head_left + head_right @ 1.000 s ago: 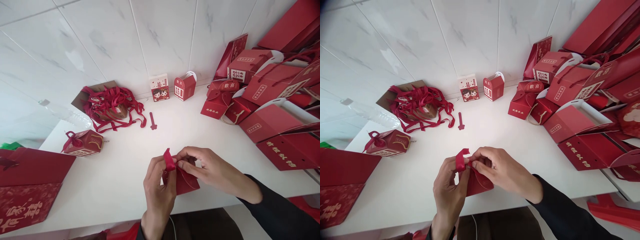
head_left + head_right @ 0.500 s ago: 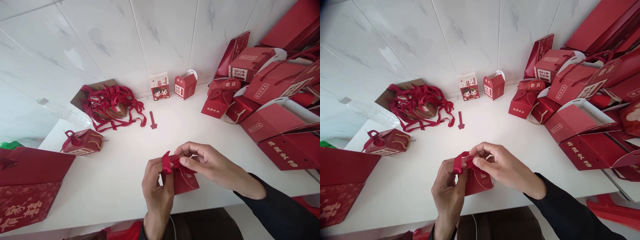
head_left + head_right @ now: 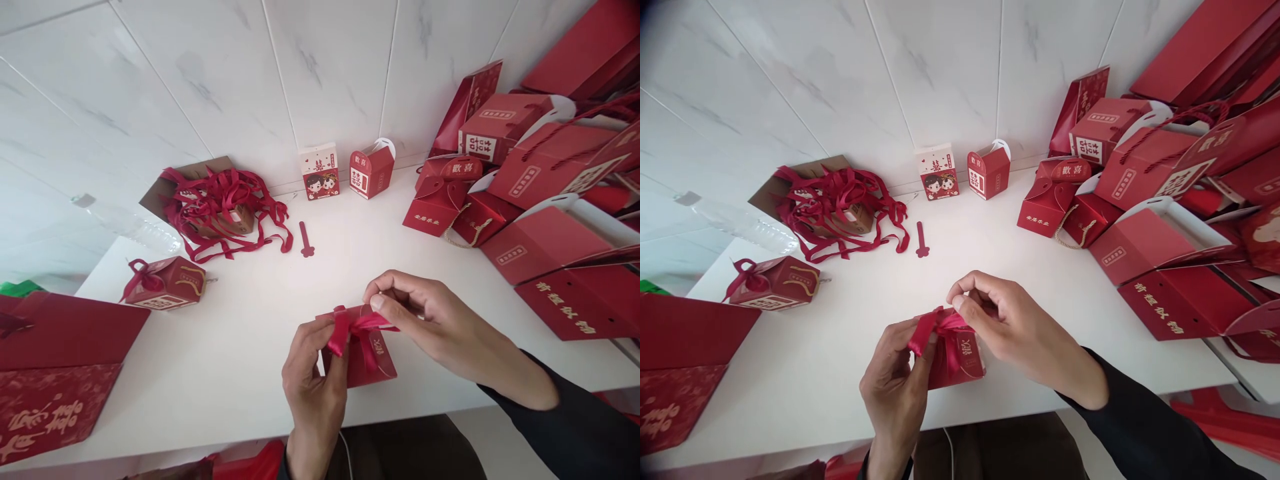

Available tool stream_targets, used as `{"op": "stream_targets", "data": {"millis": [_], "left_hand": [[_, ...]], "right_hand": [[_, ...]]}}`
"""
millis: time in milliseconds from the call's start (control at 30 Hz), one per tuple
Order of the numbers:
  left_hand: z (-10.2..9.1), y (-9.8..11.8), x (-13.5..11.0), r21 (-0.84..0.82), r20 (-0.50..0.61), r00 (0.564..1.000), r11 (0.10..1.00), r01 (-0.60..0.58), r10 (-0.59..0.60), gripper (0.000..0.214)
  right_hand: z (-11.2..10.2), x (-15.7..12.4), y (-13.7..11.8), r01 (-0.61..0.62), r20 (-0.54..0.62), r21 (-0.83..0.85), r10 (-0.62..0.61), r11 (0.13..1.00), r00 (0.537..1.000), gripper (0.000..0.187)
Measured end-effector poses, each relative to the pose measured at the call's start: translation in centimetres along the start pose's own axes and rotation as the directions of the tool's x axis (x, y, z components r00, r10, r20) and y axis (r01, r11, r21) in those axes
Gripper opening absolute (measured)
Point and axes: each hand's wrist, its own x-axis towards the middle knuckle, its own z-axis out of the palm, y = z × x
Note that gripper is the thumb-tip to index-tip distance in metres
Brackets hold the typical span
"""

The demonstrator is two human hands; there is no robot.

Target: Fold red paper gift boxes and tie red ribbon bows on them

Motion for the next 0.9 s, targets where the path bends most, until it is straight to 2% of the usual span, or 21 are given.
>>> {"op": "stream_targets", "data": {"millis": [100,167,233,267,300,367,433,467,500,567,733,767,800,833,900], "left_hand": [[-0.6,0.1,-0.4,0.010,0.002,0.994,0.994,-0.106,0.105,0.036],[-1.1,0.5,-0.8,0.024,-0.002,0.997,0.997,-0.080,0.080,0.034],[-1.6,1.1,-1.3,-0.006,-0.039,0.995,0.995,0.095,-0.095,0.022],[-1.8,1.4,-1.5,-0.043,-0.065,0.970,0.972,0.230,-0.232,0.013],[-2.0,1.7,-1.7,-0.093,-0.089,0.920,0.923,0.373,-0.381,0.004],[-2.3,2.0,-1.9,-0.215,-0.097,0.765,0.764,0.608,-0.636,0.014],[-2.7,1.9,-1.9,-0.354,-0.045,0.625,0.598,0.720,-0.779,0.027],[-2.9,1.8,-1.8,-0.426,-0.018,0.579,0.530,0.733,-0.815,0.032],[-3.0,1.6,-1.7,-0.492,0.001,0.549,0.477,0.728,-0.836,0.036],[-3.2,1.2,-1.4,-0.600,0.024,0.517,0.401,0.692,-0.856,0.038],[-2.8,0.8,-1.1,-0.738,0.082,0.393,0.209,0.642,-0.916,0.025],[-2.8,0.8,-1.2,-0.738,0.077,0.393,0.213,0.640,-0.916,0.023],[-2.8,0.8,-1.3,-0.723,0.068,0.418,0.244,0.647,-0.906,0.023],[-2.8,0.8,-1.5,-0.693,0.066,0.463,0.294,0.658,-0.884,0.026],[-2.8,1.1,-1.9,-0.598,0.080,0.555,0.405,0.692,-0.828,0.044]], "right_hand": [[-0.8,-0.3,-0.1,-0.059,0.022,-0.101,0.062,0.993,0.998,0.023],[-1.4,-0.5,0.1,-0.107,0.065,-0.221,0.125,0.969,0.990,0.023],[-2.2,-0.7,0.5,-0.139,0.073,-0.341,0.173,0.930,0.982,0.028],[-2.5,-0.8,0.8,-0.142,0.061,-0.383,0.178,0.913,0.982,0.032],[-2.8,-0.9,1.2,-0.141,0.050,-0.407,0.176,0.902,0.983,0.037],[-3.2,-1.0,1.9,-0.141,0.049,-0.413,0.176,0.900,0.983,0.045],[-3.3,-1.1,2.5,-0.150,0.076,-0.380,0.192,0.913,0.979,0.050],[-3.3,-1.2,2.7,-0.157,0.090,-0.360,0.201,0.920,0.975,0.050],[-3.2,-1.2,2.9,-0.161,0.104,-0.339,0.207,0.927,0.973,0.050],[-2.9,-1.3,3.3,-0.162,0.119,-0.315,0.208,0.935,0.971,0.049],[-2.6,-1.4,4.5,-0.166,0.065,-0.329,0.198,0.930,0.978,0.052],[-2.6,-1.5,4.8,-0.173,0.061,-0.324,0.203,0.930,0.977,0.051],[-2.6,-1.6,4.9,-0.177,0.059,-0.315,0.205,0.932,0.977,0.048],[-2.6,-1.8,5.1,-0.172,0.044,-0.309,0.195,0.935,0.980,0.042],[-2.4,-2.3,5.3,-0.147,-0.067,-0.311,0.132,0.939,0.989,0.033]]}}
